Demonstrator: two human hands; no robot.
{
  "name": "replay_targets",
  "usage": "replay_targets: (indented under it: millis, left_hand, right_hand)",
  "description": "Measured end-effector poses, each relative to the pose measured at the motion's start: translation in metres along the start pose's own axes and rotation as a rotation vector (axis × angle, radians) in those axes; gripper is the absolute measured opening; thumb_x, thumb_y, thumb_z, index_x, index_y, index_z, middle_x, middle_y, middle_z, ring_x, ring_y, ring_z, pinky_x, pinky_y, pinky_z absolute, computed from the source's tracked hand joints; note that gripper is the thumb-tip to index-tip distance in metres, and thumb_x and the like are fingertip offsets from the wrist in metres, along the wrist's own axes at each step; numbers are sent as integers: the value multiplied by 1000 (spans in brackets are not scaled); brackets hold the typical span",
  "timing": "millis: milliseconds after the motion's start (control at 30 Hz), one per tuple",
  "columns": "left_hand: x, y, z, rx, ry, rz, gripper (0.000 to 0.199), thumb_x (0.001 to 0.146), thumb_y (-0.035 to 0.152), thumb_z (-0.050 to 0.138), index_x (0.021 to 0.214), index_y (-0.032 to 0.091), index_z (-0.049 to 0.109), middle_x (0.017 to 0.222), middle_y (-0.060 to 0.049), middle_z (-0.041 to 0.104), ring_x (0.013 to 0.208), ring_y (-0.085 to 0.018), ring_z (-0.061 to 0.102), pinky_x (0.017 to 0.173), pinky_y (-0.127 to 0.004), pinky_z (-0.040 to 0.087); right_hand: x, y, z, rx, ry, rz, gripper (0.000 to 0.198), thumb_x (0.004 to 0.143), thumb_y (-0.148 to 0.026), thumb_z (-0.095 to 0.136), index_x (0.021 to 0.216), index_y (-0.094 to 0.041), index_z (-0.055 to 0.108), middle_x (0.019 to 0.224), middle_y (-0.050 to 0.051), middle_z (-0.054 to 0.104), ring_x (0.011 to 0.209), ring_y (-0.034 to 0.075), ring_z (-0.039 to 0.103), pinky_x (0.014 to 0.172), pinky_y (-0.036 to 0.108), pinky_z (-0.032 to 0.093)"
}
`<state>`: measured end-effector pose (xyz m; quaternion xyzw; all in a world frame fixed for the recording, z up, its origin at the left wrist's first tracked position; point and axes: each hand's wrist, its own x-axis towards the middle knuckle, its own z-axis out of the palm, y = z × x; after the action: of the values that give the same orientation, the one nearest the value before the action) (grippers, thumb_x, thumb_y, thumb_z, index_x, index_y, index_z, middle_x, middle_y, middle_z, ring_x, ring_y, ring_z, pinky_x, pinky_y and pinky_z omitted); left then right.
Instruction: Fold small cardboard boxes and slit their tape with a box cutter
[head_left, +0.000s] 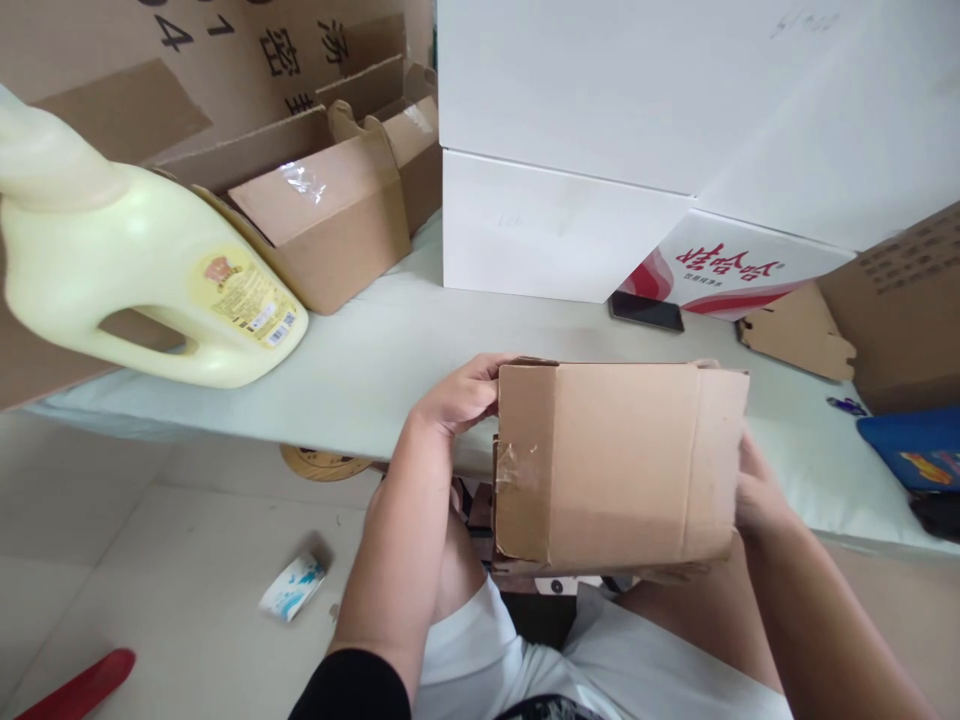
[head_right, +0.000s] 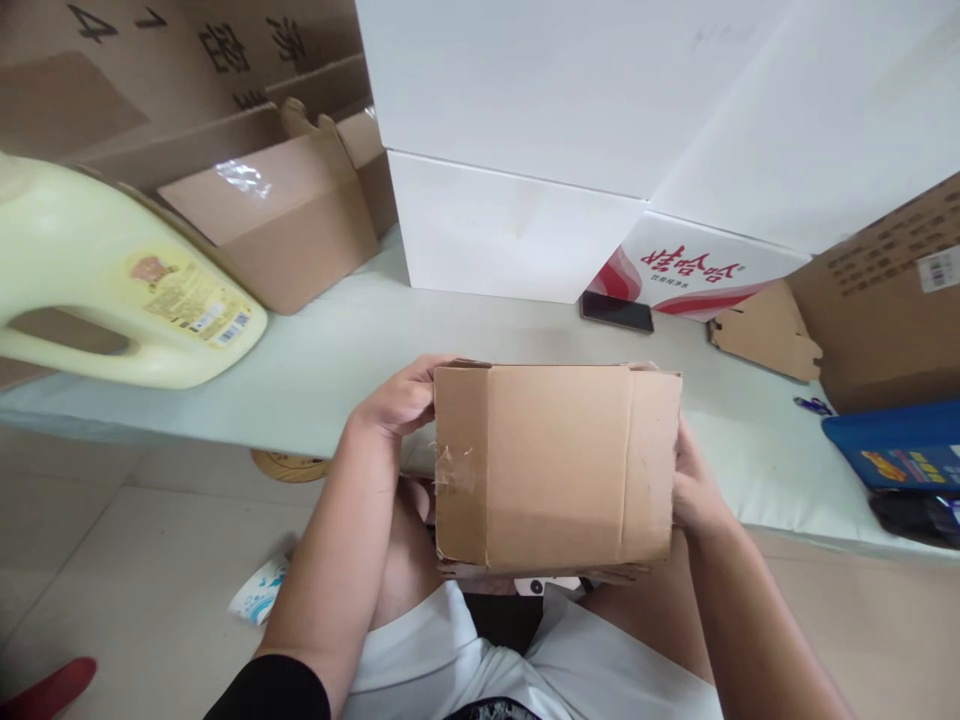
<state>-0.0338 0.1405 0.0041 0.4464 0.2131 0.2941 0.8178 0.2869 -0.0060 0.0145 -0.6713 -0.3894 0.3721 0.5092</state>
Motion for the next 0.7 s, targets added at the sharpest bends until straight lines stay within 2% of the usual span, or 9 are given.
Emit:
replay_targets:
  millis: [100, 167, 233, 333, 500, 600, 700]
  left_hand:
    - [0, 0, 2, -17, -32, -24, 30, 69, 27, 87, 97, 18, 82, 87, -7, 78, 72, -15, 68, 62, -24, 49]
    - [0, 0, 4, -47, -38, -34, 28, 70, 26, 88, 96, 18, 81, 89, -7, 78, 76, -16, 70, 65, -25, 51]
    - [0, 1, 4, -91, -4, -23, 28, 69, 25, 88, 95, 19, 81, 92, -6, 79, 77, -16, 70, 66, -25, 52]
    - [3, 3, 4, -153, 90, 39, 27, 68, 22, 87, 94, 20, 81, 93, -4, 79, 77, -16, 70, 65, -24, 51]
    - [13, -2, 2, -224, 263, 87, 28, 66, 18, 82, 94, 19, 79, 85, -2, 78, 70, -15, 69, 59, -23, 51]
    - [17, -6, -1, -232, 352, 124, 32, 66, 17, 79, 97, 18, 77, 80, -1, 77, 68, -15, 70, 58, -22, 51]
    - [15, -8, -7, -277, 359, 106, 25, 71, 22, 76, 96, 17, 75, 76, -1, 76, 68, -16, 71, 56, -22, 51]
  right_hand:
    - [2, 4, 2, 35, 37, 93, 56, 45, -38, 96, 94, -28, 71, 75, 0, 73, 57, 18, 60, 51, 31, 52]
    - [5, 11, -1, 33, 44, 146, 46, 50, -47, 94, 81, -26, 69, 67, 1, 71, 53, 18, 59, 49, 32, 50]
    - [6, 17, -3, 57, 23, 181, 44, 60, -62, 86, 80, -26, 70, 70, 3, 73, 58, 22, 64, 53, 35, 53]
    - [5, 23, -4, 138, -71, 213, 57, 66, -78, 74, 95, -29, 75, 86, 6, 78, 74, 28, 72, 64, 39, 58]
    - [-5, 25, 1, 85, -266, 242, 75, 63, -70, 83, 125, -30, 68, 109, 8, 79, 96, 30, 75, 76, 39, 61]
    - [-7, 27, 4, -38, -312, 310, 72, 61, -64, 88, 118, -25, 68, 104, 10, 79, 96, 31, 76, 75, 38, 62]
    - [-4, 28, 6, -87, -308, 322, 63, 60, -61, 89, 106, -23, 69, 99, 10, 80, 90, 30, 76, 72, 36, 62]
